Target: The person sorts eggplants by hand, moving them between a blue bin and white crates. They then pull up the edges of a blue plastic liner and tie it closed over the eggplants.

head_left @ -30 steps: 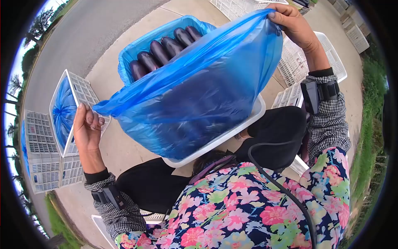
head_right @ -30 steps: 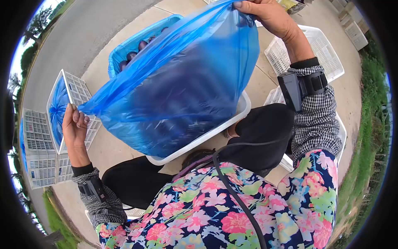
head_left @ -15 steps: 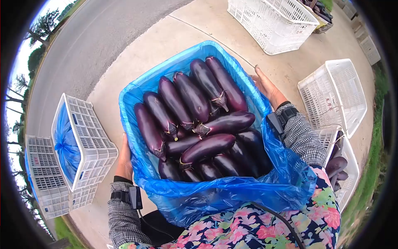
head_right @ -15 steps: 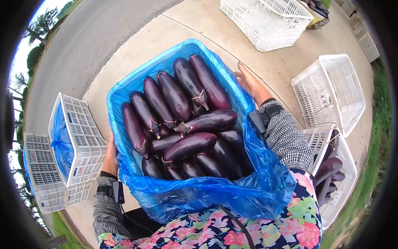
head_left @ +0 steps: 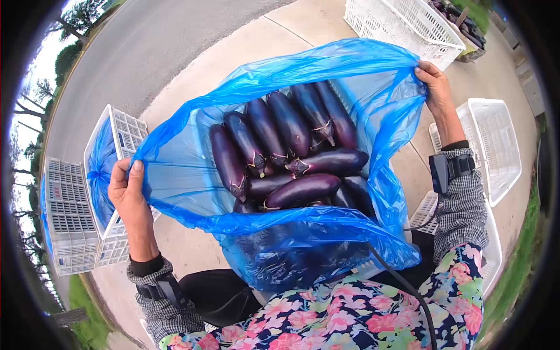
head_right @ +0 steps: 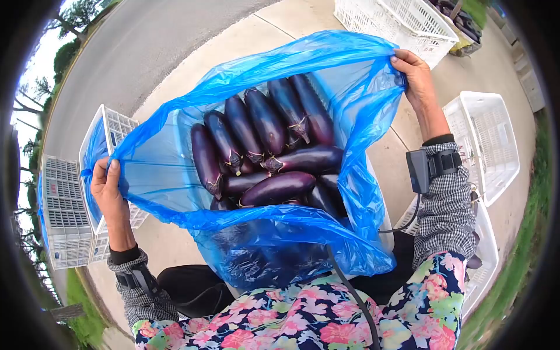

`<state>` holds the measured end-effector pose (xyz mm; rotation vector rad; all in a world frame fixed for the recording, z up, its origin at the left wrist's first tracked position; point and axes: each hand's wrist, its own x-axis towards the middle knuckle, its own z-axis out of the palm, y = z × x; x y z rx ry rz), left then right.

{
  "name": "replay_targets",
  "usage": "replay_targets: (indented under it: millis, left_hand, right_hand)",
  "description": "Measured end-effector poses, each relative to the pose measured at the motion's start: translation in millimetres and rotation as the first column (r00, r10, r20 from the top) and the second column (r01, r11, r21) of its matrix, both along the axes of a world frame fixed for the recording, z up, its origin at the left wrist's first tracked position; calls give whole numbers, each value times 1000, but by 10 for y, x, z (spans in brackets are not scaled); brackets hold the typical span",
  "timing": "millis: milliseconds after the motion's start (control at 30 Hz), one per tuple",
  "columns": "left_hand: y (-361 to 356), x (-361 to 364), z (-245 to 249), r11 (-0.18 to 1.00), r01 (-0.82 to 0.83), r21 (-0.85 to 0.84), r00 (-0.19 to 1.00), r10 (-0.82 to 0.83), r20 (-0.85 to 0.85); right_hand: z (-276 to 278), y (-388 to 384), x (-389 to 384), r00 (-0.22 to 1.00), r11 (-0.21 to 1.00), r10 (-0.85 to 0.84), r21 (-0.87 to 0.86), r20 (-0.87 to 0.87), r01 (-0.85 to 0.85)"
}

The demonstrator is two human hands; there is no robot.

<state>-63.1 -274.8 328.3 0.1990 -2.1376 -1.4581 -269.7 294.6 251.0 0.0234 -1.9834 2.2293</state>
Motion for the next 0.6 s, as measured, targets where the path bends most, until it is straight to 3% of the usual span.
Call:
replay_targets:
  millis: [67,133,200,267,300,367,433,467,533,600]
  left_hand:
    - [282,538,127,989,94,-112,995,-92,26]
    - [552,953,176,976,159,-147,986,-151,64]
    - [714,1210,239,961,198,-192,980,-196,30]
    - [721,1293,338,967,195,-166,981,-194,22]
    - [721,1292,381,969,200,-147,980,-201,8]
    - [726,1201,455,978,206,-22,978,-207,-29]
    - [788,1007,385,972,237,2,971,-237,-33]
    - [828,912,400,965,262,1,964,-261,-52]
    - [990,773,491,954,297,24,950,-293,-105]
    - [1091,710,566,936,351,-14,932,-351,-90]
  right_hand:
    - [-384,910,228,966,967,-236,126,101,223]
    - [-654,1839,653,809,852,-520,239,273,466]
    - [-1096,3010,909,746,792,-603,319,281,520]
    - [-864,2931,1074,691,754,-655,327,306,570]
    - [-470,2469,1127,651,729,-684,313,330,608]
    - [146,1595,1109,716,634,-695,525,64,568]
    - [284,1029,723,895,652,-434,650,-102,390]
    - [599,298,848,953,799,-256,520,-159,302]
    - [1013,-859,1183,904,789,235,614,-357,37]
    - [1260,-1852,1733,842,759,468,610,-267,-228]
